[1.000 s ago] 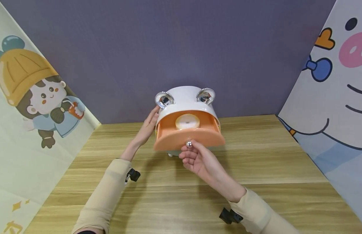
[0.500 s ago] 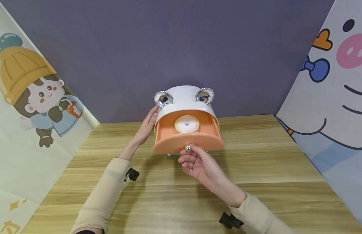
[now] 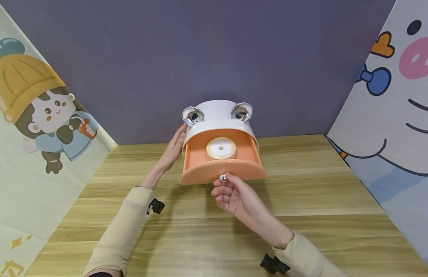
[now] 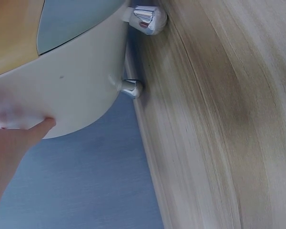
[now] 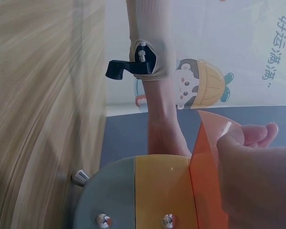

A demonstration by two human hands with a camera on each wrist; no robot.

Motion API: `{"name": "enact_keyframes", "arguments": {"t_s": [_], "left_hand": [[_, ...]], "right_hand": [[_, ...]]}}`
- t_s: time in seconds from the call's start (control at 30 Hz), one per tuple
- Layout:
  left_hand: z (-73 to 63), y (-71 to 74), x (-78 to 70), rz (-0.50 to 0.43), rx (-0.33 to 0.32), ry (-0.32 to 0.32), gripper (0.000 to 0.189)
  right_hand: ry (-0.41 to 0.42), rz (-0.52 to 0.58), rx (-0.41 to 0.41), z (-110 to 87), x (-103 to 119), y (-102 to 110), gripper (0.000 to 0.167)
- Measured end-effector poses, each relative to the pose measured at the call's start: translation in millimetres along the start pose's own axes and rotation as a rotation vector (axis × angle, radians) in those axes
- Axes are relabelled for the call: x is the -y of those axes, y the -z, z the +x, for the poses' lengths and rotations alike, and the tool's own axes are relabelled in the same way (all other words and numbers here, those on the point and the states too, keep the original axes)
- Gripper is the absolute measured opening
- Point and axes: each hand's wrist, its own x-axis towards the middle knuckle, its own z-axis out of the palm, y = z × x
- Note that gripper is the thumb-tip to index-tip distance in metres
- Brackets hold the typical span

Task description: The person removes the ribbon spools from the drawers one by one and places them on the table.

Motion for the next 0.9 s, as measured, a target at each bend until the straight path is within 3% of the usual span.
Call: {"name": "enact_keyframes", "arguments": {"t_s": [0.13,0.3,0.43,0.57,0.73,0.77,0.9], "left_hand": [[0.2,0.7,-0.2,-0.005,0.003,0.001,0.052],[0.4,0.9,0.4,-0.013,0.004,-0.007,0.052],[0.7,0.4,0.3,-0.012,0.0,-0.016,0.052],[1.8,0.3,-0.5,-0.004,-0.008,-0.03,0.052],[2.0,0.8,-0.5,-0.004,-0.022,-0.03,0.051],[1.6,0.7,-0.1,-0.003,-0.023,-0.026,0.051],[-0.2,-1.4,2.4,-0.009,-0.024,-0.009,0.051]], "right_hand": [[-0.013,-0.008,0.035,0.5,1,2,0.043],[-0.037,-0.042,0.136,-1.2,2,9,0.054],[-0.068,-0.144,0.241,-10.8,10,14,0.063],[-0.055,-0.355,0.376,-24.6,29,11,0.06],[0.128,-0.737,0.475,-38.6,68,-5,0.048],[0.176,-0.813,0.469,-40.2,76,-9,0.046],[0.34,-1.094,0.31,-40.2,108,-22,0.037]]}}
